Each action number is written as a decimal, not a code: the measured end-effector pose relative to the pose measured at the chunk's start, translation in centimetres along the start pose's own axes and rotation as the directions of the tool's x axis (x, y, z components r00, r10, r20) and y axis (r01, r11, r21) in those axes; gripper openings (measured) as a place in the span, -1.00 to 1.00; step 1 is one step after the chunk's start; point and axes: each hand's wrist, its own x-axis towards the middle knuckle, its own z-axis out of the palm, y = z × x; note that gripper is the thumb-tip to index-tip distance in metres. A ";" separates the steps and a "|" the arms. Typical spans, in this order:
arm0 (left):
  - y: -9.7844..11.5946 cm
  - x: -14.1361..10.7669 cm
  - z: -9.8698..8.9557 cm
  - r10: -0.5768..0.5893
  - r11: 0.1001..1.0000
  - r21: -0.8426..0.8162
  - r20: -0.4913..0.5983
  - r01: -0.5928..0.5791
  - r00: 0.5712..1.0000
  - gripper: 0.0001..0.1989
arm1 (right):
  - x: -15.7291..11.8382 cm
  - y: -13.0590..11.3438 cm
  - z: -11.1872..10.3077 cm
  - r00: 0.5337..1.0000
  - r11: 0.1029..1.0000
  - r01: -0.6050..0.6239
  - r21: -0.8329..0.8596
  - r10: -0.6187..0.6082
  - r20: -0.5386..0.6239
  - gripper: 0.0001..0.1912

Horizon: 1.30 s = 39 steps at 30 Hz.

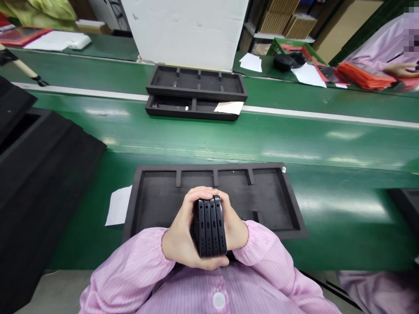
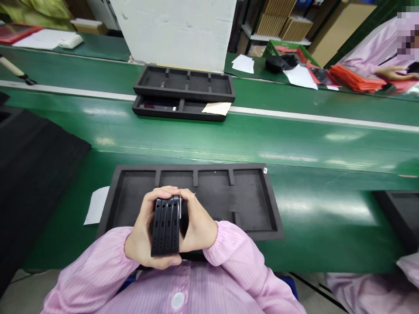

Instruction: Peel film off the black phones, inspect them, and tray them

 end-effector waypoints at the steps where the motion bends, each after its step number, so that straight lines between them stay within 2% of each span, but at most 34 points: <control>1: 0.0 0.0 0.0 0.000 1.000 0.004 0.002 0.000 1.000 -0.05 | 0.0 0.0 0.0 1.000 1.000 -0.001 -0.004 0.001 0.002 0.04; 5: 0.1 0.0 0.1 0.014 0.999 0.038 0.008 -0.015 1.000 -0.07 | 0.2 -0.4 -0.1 1.000 1.000 -0.020 -0.008 0.020 0.021 0.03; 10: 0.3 -0.3 0.3 0.043 0.997 0.061 -0.001 -0.043 0.999 -0.05 | 0.4 -0.8 0.0 1.000 0.999 0.014 0.032 -0.014 0.013 -0.02; 14: 0.5 -0.5 0.4 0.047 0.995 0.088 0.006 -0.048 0.999 -0.02 | 0.1 -0.4 0.2 0.999 0.999 0.047 0.023 -0.046 -0.011 -0.07; 21: 0.6 -0.6 0.6 0.102 0.983 0.152 0.036 -0.106 0.994 -0.10 | -0.8 0.1 0.2 0.997 0.997 0.071 -0.005 -0.071 -0.011 -0.09; 26: 0.5 -0.6 0.8 0.091 0.982 0.160 0.035 -0.095 0.995 -0.04 | -1.0 0.0 0.0 1.000 0.999 0.024 -0.049 -0.024 0.013 -0.04; 33: 0.5 -0.6 1.0 0.087 0.985 0.149 0.036 -0.091 0.996 -0.03 | -0.9 -0.1 -0.1 0.999 0.999 0.046 -0.016 -0.046 0.014 0.01; 39: 0.4 -0.6 0.9 0.065 0.991 0.117 0.019 -0.067 0.998 -0.03 | -0.7 -0.3 0.0 0.998 0.998 0.054 0.026 -0.054 -0.015 -0.09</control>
